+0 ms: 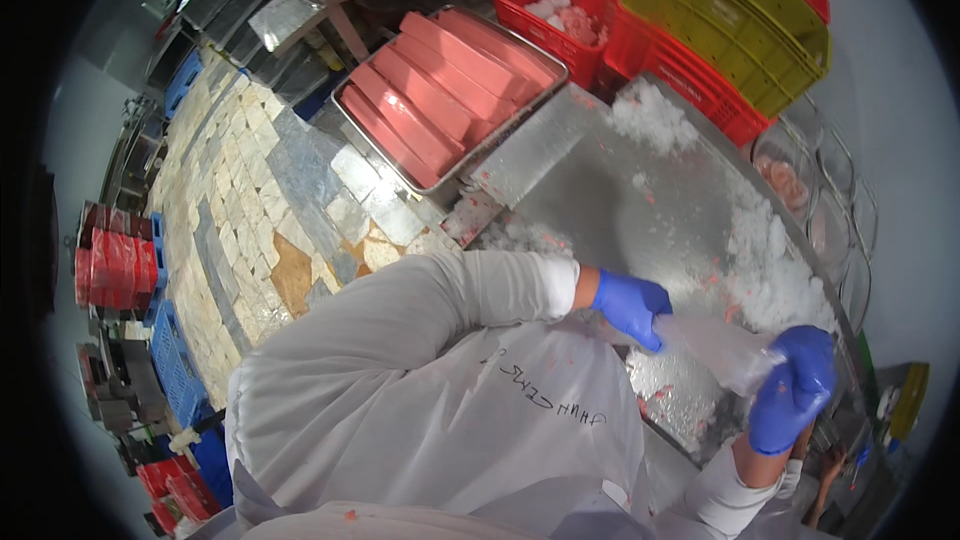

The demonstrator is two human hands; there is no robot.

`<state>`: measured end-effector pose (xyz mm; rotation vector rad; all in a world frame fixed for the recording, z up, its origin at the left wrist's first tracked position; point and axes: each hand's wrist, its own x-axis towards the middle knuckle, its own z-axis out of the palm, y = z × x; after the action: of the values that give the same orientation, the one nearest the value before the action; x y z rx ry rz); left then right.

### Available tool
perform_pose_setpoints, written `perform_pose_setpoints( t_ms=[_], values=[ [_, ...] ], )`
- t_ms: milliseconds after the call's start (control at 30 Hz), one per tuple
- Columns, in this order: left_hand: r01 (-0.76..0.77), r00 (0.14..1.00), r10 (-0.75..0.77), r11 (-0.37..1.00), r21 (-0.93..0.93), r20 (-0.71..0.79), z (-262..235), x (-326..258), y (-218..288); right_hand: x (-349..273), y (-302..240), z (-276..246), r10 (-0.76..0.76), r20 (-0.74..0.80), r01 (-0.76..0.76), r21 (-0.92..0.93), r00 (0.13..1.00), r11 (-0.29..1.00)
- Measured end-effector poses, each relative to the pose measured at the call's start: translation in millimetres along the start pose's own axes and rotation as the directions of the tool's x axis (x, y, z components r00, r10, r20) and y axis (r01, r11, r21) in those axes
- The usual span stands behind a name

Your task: The person repeatedly picks up pink fish fillets, places them on a metal surface, and runs them through a slicing machine. The resulting slices are collected in a metal tray. The person also handles ice and scrapes the work surface between cycles.

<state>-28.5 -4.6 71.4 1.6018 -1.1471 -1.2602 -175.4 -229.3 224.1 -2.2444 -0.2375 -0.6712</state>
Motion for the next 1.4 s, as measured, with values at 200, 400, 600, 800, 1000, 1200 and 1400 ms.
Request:
perform_pose_setpoints(
  t_ms=[200, 400, 600, 800, 1000, 1200, 1400],
  values=[
    [-0.120, 0.971, 0.141, 0.986, 0.116, -0.196, 15, 0, -96, 26, -27, -98, -0.188, -0.301, 0.100, -0.283, 0.935, 0.954],
    [0.088, 0.781, 0.125, 0.948, 0.307, -0.611, -13, -51, -119, -7, 52, -120, 0.318, -0.128, -0.258, -0.875, 0.939, 0.409],
    [0.096, 0.887, 0.241, 0.739, 0.667, -0.395, -10, -77, -41, -47, -3, 123, 0.357, 0.469, -0.149, -0.424, 0.808, 0.894],
    [0.143, 0.923, 0.211, 0.591, 0.794, -0.322, -28, -72, -90, -86, 50, 216, 0.459, 0.386, -0.251, -0.481, 0.800, 0.840],
    [0.292, 0.941, -0.080, 0.687, 0.665, -0.330, -46, -96, -47, -67, 78, 152, 0.248, 0.164, -0.088, -0.639, 0.955, 0.764],
    [-0.495, 0.869, 0.368, 0.605, -0.624, -0.333, -46, -145, 18, -162, 156, 141, 0.689, 0.236, -0.378, -0.693, 0.685, 0.614],
    [-0.015, 0.790, 0.181, 0.961, 0.276, -0.586, -147, -100, -53, -167, 94, 176, 0.405, 0.134, -0.273, -0.547, 0.904, 0.791]
  ],
)
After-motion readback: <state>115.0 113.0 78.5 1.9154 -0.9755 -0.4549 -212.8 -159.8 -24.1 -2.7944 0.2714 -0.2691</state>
